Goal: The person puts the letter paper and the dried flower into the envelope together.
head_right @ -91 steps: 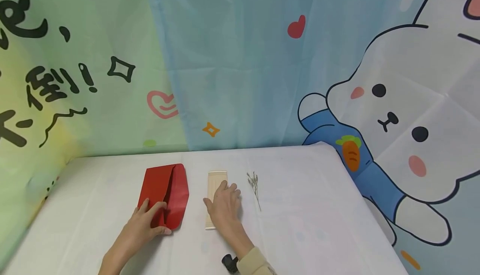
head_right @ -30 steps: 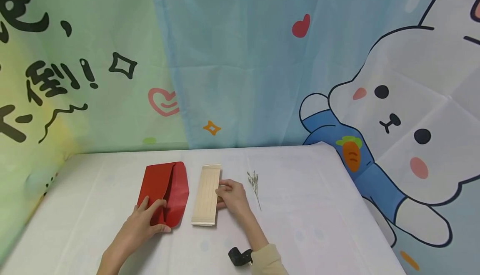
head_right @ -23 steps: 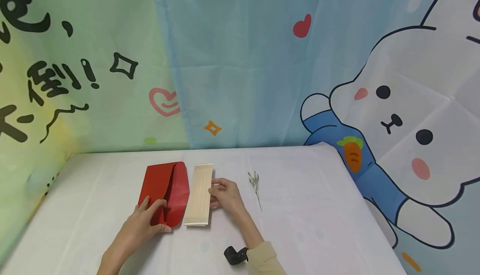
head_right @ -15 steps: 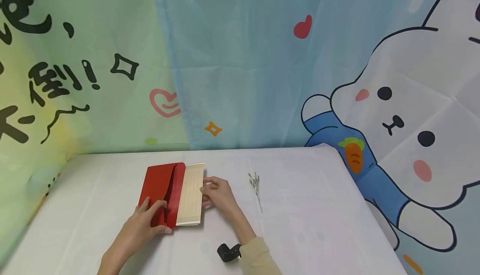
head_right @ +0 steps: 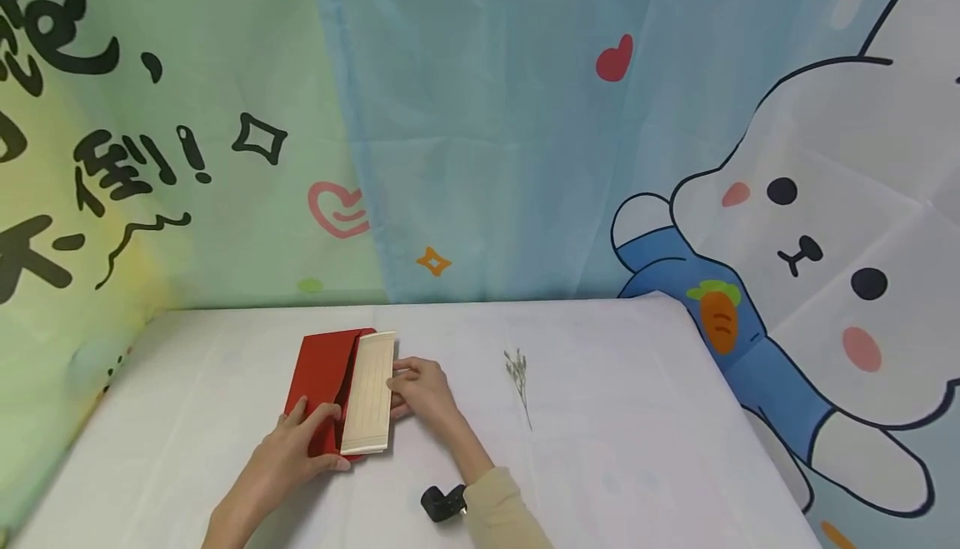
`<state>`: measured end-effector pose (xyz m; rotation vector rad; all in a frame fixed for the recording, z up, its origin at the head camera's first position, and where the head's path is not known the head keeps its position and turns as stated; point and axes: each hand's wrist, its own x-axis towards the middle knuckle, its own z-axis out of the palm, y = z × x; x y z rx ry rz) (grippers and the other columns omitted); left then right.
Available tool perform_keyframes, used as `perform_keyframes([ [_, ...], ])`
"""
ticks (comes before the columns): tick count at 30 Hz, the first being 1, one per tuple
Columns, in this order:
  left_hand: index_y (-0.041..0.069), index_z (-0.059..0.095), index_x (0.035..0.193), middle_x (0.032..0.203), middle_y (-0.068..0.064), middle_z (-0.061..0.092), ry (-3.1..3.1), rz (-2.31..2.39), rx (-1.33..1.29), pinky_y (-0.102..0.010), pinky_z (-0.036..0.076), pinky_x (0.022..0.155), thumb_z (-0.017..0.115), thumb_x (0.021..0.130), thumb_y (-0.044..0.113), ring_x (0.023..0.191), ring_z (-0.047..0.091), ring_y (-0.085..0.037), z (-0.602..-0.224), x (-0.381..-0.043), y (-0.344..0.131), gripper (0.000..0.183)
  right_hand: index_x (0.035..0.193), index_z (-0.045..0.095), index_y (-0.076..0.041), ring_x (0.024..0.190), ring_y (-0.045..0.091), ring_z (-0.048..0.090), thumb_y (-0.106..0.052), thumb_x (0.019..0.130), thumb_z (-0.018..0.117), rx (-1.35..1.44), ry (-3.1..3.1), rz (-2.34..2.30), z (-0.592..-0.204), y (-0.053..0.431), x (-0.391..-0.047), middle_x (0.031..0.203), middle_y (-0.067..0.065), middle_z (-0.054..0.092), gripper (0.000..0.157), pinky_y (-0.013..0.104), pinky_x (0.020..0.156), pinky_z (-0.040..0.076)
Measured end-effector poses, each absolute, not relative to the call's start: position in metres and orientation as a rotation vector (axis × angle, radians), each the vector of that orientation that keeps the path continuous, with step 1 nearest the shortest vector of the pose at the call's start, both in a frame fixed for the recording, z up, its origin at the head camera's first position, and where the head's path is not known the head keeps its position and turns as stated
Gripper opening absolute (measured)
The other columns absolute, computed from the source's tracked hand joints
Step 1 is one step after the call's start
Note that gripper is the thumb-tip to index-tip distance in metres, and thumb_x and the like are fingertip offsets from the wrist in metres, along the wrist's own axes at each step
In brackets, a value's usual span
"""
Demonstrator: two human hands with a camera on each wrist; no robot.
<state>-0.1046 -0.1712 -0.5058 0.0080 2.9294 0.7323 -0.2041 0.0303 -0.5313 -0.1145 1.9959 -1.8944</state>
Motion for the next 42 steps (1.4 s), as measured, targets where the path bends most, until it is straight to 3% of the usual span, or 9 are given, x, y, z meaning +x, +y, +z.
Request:
perform_keyframes([
  [22,0.028,0.057,0.121,0.142,-0.031,0.043,2.956,0.712,-0.019,-0.064,0.05,0.082,0.086,0.065,0.044,0.119,0.044,-0.065,-0.512,-0.107,-0.176,0.066,0.125,0.055,0.009,0.068,0.017,0.071,0.0,0.089,0.06,-0.175,1.881,-1.919,-0.537,-0.014,-0.2,0.095,0.018,0.071,0.038,0.042,0.065,0.06],
  [29,0.028,0.057,0.117,0.142,-0.033,0.044,2.959,0.72,0.0,-0.068,0.048,0.083,0.086,0.065,0.045,0.116,0.042,-0.07,-0.51,-0.107,-0.175,0.062,0.125,0.055,0.009,0.073,0.025,0.073,0.001,0.089,0.06,-0.163,1.888,-1.927,-0.536,-0.02,-0.199,0.097,0.022,0.07,0.037,0.042,0.064,0.06],
  [37,0.027,0.057,0.124,0.143,-0.033,0.042,2.955,0.717,-0.003,-0.067,0.049,0.083,0.085,0.065,0.046,0.118,0.041,-0.069,-0.51,-0.106,-0.175,0.068,0.125,0.054,0.013,0.077,0.038,0.072,0.005,0.089,0.057,-0.197,1.905,-1.934,-0.541,-0.027,-0.199,0.097,0.027,0.069,0.037,0.048,0.064,0.059],
  [42,0.026,0.056,0.127,0.144,-0.034,0.041,2.955,0.722,0.001,-0.067,0.048,0.082,0.084,0.065,0.046,0.119,0.04,-0.07,-0.512,-0.106,-0.175,0.071,0.124,0.055,0.012,0.075,0.039,0.072,0.005,0.087,0.055,-0.222,1.964,-1.904,-0.54,-0.032,-0.198,0.093,0.025,0.071,0.037,0.047,0.063,0.059],
])
